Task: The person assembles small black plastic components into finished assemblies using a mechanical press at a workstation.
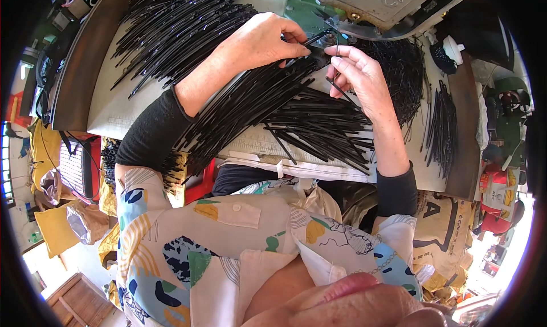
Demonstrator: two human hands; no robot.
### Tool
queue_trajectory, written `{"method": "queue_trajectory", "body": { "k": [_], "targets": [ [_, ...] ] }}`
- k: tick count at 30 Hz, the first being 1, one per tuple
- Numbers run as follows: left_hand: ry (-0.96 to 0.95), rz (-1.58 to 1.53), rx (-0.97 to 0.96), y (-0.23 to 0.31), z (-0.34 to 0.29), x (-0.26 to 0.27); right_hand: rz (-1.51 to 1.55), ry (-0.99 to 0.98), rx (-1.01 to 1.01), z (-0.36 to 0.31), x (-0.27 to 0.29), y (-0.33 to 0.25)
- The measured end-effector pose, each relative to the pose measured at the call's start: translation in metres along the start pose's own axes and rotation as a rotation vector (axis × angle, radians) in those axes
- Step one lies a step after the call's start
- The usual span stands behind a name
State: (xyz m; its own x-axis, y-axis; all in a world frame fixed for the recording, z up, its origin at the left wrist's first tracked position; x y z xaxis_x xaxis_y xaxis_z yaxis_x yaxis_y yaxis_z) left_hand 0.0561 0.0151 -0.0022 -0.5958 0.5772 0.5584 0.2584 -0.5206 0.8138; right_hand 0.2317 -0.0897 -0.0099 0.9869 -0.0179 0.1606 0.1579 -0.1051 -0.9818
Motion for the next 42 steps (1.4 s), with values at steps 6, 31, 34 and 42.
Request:
{"method": "queue_trajectory", "body": {
  "k": [6,31,34,42],
  "targets": [
    [-0.01,-0.009,0.013,0.0,0.001,0.0,0.003,-0.001,-0.002,0.002,0.0,0.0],
    [-0.165,-0.346,0.178,0.008,-0.004,-0.001,-0.037,-0.275,-0.055,-0.007,-0.014,-0.006],
    [-0.239,-0.321,0.216,0.012,-0.005,-0.004,-0.02,-0.353,-0.003,-0.006,-0.015,-0.003],
    [-0.299,-0.269,0.317,0.009,-0.001,-0.016,0.096,-0.199,0.005,-0.001,0.002,0.015]
  ]
}}
Point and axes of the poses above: each hand's wrist, its own z-axis towards the middle knuckle, its own x-axis out of the back of the hand, y = z × x, the point moved 2 cm from there along z, towards the middle knuckle, and after that the axes turned 3 degrees about -z, right-handed, at the moved point
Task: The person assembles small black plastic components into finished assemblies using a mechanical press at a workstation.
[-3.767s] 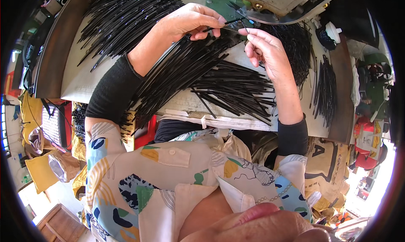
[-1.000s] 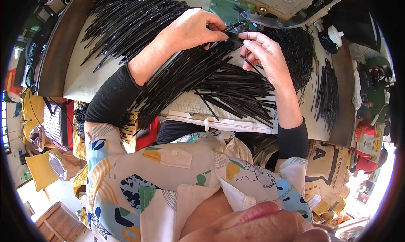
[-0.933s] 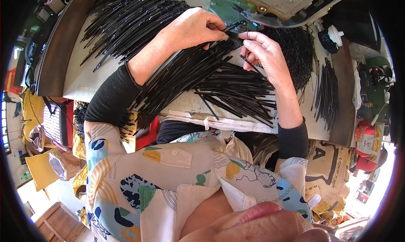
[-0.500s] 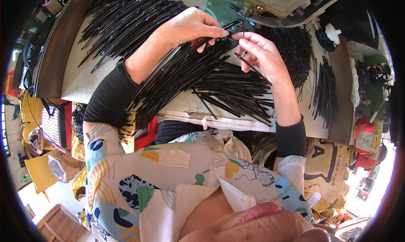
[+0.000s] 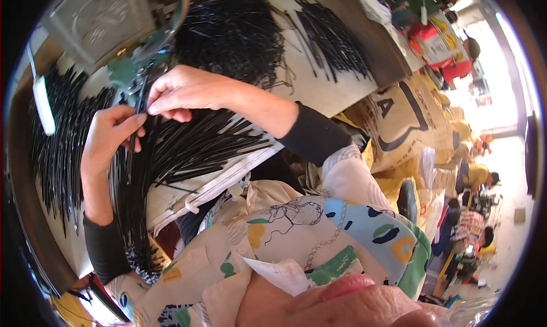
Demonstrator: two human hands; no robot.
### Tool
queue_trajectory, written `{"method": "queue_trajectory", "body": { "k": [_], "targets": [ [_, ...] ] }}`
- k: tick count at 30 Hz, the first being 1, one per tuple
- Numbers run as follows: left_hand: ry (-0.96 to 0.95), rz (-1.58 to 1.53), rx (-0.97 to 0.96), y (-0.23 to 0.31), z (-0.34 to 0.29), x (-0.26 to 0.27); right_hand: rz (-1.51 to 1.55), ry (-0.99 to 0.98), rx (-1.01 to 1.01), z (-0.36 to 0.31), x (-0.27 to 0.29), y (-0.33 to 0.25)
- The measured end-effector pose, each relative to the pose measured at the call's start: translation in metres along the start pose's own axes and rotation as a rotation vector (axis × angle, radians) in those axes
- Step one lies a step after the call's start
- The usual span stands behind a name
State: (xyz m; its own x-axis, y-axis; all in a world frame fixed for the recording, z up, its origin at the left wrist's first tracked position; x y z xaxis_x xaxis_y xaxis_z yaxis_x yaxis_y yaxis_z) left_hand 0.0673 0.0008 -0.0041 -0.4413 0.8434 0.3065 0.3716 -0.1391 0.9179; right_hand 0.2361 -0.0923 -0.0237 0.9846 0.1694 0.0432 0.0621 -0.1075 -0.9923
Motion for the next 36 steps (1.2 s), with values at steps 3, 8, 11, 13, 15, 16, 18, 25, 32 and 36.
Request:
{"method": "queue_trajectory", "body": {
  "k": [3,8,11,13,15,16,18,25,32,36],
  "targets": [
    [0.0,-0.006,0.019,-0.004,-0.001,0.003,0.076,0.023,-0.018,0.0,-0.003,-0.003],
    [-0.054,-0.099,-0.032,-0.01,0.002,0.006,0.323,-0.039,-0.019,0.006,0.01,0.006],
    [-0.064,-0.119,-0.052,-0.014,0.003,0.007,0.423,-0.065,-0.016,0.008,0.012,0.008],
    [-0.059,-0.109,-0.058,-0.015,0.004,0.008,0.438,-0.062,-0.001,0.01,0.011,0.009],
    [-0.028,-0.109,-0.057,-0.014,0.006,0.008,0.483,-0.044,0.01,0.013,0.013,0.013],
    [-0.029,-0.109,-0.058,-0.013,0.006,0.008,0.499,-0.024,0.011,0.011,0.013,0.012],
    [0.02,-0.038,-0.081,-0.01,0.006,0.008,0.489,0.0,0.028,0.012,0.013,0.011],
    [0.069,-0.074,-0.097,-0.016,0.011,0.024,0.511,0.119,0.08,0.008,0.023,0.005],
    [0.151,-0.242,-0.102,-0.03,0.018,0.041,0.575,0.223,0.143,0.009,0.032,0.007],
    [0.174,-0.325,-0.07,-0.032,0.022,0.041,0.585,0.239,0.157,0.009,0.031,0.006]
  ]
}}
Point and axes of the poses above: each hand's wrist, its own z-axis towards the middle knuckle, its own x-axis out of the back of the hand, y = z × x, the point moved 2 cm from there along z, towards the middle knuckle, and after that the axes turned 3 degrees about -z, right-handed, at the moved point
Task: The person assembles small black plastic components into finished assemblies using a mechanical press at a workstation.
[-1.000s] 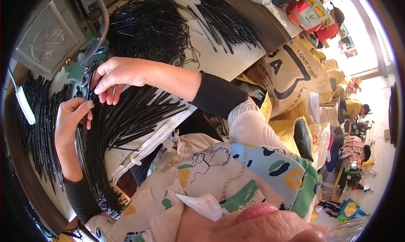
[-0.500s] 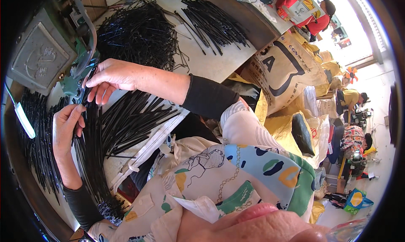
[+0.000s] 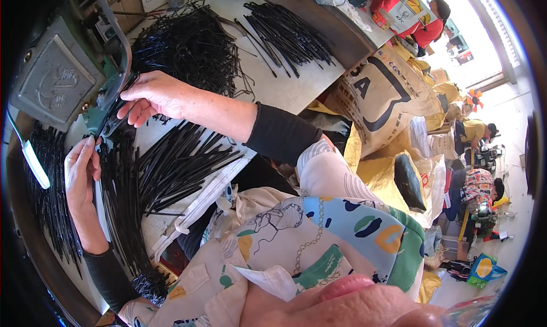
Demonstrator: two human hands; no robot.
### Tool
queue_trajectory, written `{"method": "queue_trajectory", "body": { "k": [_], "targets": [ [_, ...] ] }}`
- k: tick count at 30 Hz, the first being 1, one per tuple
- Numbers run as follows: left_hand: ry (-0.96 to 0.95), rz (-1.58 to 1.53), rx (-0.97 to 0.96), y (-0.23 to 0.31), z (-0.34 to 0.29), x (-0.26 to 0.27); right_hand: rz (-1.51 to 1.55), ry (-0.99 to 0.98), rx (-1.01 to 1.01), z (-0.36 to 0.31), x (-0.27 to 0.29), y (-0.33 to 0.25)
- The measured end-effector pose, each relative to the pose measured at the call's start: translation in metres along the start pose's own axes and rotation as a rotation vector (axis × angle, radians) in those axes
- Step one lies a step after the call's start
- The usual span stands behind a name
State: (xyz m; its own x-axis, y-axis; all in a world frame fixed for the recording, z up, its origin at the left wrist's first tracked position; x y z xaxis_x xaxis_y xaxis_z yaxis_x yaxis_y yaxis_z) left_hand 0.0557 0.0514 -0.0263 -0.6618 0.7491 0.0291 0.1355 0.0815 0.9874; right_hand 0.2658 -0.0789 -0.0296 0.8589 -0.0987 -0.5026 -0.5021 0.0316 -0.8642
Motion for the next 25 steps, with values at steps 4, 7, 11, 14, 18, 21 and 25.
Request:
{"method": "queue_trajectory", "body": {
  "k": [4,7,11,14,18,21,25],
  "targets": [
    [0.014,-0.063,0.028,-0.006,0.006,-0.003,-0.019,0.031,0.02,0.0,0.002,0.0],
    [0.009,-0.083,0.025,0.0,0.007,-0.009,-0.015,0.049,0.044,0.001,0.004,-0.001],
    [0.026,-0.048,0.014,0.004,0.009,-0.012,-0.01,0.045,0.07,0.001,0.004,-0.003],
    [0.05,-0.069,0.037,0.0,0.014,-0.014,-0.024,0.064,0.063,0.002,0.008,-0.002],
    [0.058,-0.05,0.021,0.007,0.012,-0.018,-0.024,0.066,0.075,0.0,0.007,-0.006],
    [0.046,-0.049,0.017,0.006,0.014,-0.017,-0.021,0.057,0.086,0.001,0.006,-0.004],
    [0.028,-0.067,0.05,0.001,0.018,-0.015,-0.042,0.072,0.083,0.005,0.009,-0.002]
  ]
}}
Point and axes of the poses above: each hand's wrist, its own z-axis towards the middle knuckle, its own x-axis out of the back of the hand, y = z × x, the point moved 2 cm from there along z, towards the middle knuckle, and after that the axes turned 3 degrees about -z, right-handed, at the moved point
